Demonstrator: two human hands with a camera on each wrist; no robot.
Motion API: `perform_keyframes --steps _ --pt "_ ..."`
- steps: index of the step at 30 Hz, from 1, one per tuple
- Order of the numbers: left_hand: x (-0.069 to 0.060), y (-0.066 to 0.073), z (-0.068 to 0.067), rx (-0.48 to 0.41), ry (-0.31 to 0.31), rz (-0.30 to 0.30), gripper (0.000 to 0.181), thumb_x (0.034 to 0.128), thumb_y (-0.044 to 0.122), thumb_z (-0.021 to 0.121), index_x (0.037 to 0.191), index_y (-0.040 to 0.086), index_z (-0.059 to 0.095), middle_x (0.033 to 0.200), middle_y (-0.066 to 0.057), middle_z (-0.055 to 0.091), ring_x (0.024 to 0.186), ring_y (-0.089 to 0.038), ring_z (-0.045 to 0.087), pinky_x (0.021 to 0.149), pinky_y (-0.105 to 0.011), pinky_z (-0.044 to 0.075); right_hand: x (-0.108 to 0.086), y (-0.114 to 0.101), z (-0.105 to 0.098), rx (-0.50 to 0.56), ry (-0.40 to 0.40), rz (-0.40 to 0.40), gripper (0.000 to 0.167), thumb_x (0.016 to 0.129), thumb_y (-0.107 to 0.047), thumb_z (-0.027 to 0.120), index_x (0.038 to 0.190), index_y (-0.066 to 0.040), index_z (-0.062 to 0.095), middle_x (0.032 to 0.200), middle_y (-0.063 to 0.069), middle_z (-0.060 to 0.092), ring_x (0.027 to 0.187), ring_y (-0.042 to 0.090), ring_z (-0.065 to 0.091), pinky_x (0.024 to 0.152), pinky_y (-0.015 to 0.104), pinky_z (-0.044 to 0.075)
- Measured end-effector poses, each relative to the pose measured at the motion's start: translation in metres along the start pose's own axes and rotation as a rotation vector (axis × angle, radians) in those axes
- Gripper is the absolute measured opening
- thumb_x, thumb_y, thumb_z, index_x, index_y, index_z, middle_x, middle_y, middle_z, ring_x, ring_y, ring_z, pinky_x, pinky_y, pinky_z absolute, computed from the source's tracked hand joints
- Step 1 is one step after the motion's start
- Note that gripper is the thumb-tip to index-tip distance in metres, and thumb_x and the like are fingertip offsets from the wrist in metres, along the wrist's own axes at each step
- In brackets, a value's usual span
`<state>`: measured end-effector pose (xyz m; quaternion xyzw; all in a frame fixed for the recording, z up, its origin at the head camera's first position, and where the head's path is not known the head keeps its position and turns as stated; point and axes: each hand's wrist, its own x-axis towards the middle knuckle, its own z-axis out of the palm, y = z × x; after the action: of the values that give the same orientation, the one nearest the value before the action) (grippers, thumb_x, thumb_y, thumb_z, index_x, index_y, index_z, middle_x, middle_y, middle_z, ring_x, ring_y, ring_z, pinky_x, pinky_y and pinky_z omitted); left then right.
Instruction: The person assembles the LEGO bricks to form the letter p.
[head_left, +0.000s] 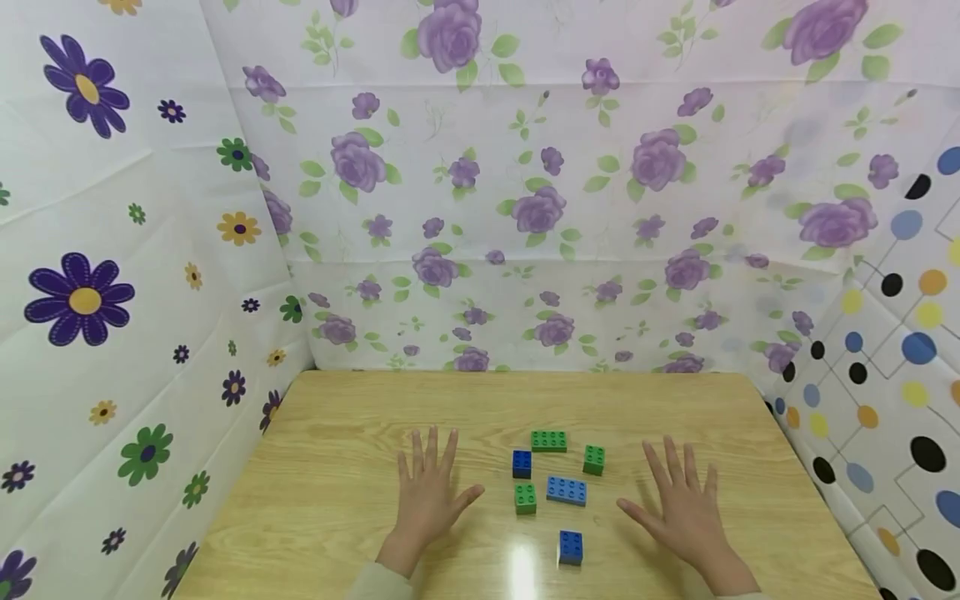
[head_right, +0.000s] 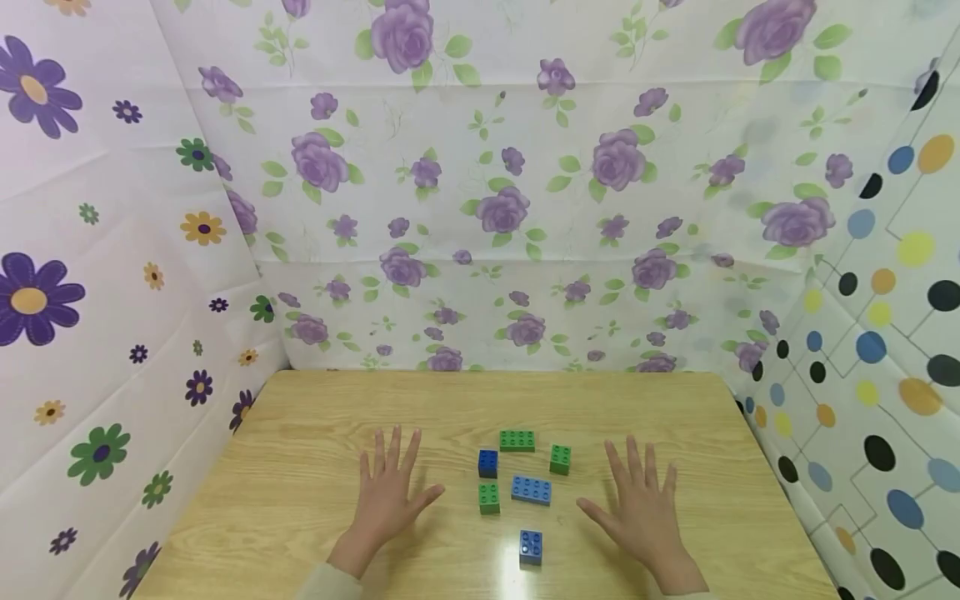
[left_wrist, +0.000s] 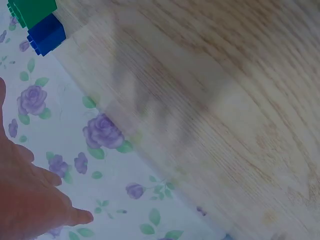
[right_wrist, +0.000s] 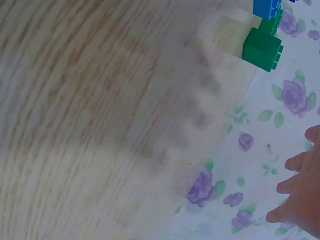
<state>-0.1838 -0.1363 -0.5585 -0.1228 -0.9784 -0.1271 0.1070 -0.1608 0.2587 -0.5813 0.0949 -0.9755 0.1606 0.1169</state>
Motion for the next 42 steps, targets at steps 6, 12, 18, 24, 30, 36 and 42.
perform_keyframes --steps 6,12,18,24,30,36,42 --pt "0.003 0.005 -0.001 -0.033 0.0 0.019 0.096 0.0833 0.063 0.061 0.154 0.015 0.018 0.157 -0.023 0.013 0.143 -0.047 0.002 0.111 -0.07 0.012 0.004 -0.007 0.001 0.044 0.012 -0.027 0.099 0.083 -0.062 0.063 0.156 -0.022 0.01 0.16 0.015 0.001 0.145 0.036 -0.011 0.109 0.071 -0.01" --pt "0.004 0.012 0.0 -0.082 0.025 0.064 0.1 0.0817 0.057 0.068 0.155 0.016 0.013 0.157 -0.023 0.015 0.142 -0.048 0.009 0.112 -0.067 0.017 0.008 -0.017 0.003 0.072 0.038 -0.067 0.098 0.082 -0.06 0.066 0.155 -0.02 0.013 0.158 0.02 0.015 0.145 0.039 0.002 0.114 0.066 -0.002" --pt "0.005 0.021 0.002 -0.126 0.028 0.089 0.099 0.0815 0.054 0.07 0.154 0.012 0.017 0.156 -0.021 0.017 0.141 -0.047 0.014 0.114 -0.062 0.017 0.01 -0.026 0.005 0.142 0.033 -0.082 0.097 0.082 -0.057 0.068 0.155 -0.017 0.017 0.157 0.018 0.021 0.144 0.04 0.01 0.117 0.061 0.005" --pt "0.005 0.03 0.008 -0.182 0.039 0.133 0.096 0.0814 0.047 0.074 0.152 0.008 0.022 0.154 -0.021 0.025 0.142 -0.043 0.017 0.114 -0.06 0.022 0.011 -0.036 0.01 0.28 0.017 -0.09 0.092 0.082 -0.049 0.073 0.153 -0.018 0.023 0.155 0.016 0.026 0.14 0.044 0.02 0.106 0.07 0.023" --pt "0.003 0.04 0.015 -0.288 0.049 0.163 0.093 0.0802 0.038 0.078 0.15 0.006 0.027 0.15 -0.019 0.034 0.14 -0.039 0.027 0.114 -0.054 0.028 0.005 -0.049 0.014 0.479 -0.062 -0.064 0.085 0.086 -0.043 0.071 0.153 -0.022 0.023 0.155 0.015 0.026 0.137 0.045 0.027 0.103 0.072 0.029" --pt "0.002 0.05 0.019 -0.41 -0.004 0.128 0.088 0.0808 0.032 0.078 0.15 0.009 0.029 0.149 -0.015 0.036 0.139 -0.034 0.031 0.112 -0.051 0.033 0.001 -0.059 0.016 0.614 -0.199 0.021 0.081 0.088 -0.046 0.068 0.153 -0.026 0.022 0.155 0.016 0.027 0.136 0.046 0.029 0.103 0.072 0.03" --pt "-0.001 0.058 0.025 -0.491 -0.064 0.095 0.086 0.081 0.027 0.078 0.15 0.01 0.029 0.149 -0.013 0.037 0.136 -0.032 0.036 0.111 -0.048 0.035 -0.001 -0.063 0.022 0.697 -0.261 0.038 0.079 0.087 -0.042 0.07 0.151 -0.02 0.027 0.151 0.012 0.035 0.134 0.04 0.036 0.104 0.061 0.038"
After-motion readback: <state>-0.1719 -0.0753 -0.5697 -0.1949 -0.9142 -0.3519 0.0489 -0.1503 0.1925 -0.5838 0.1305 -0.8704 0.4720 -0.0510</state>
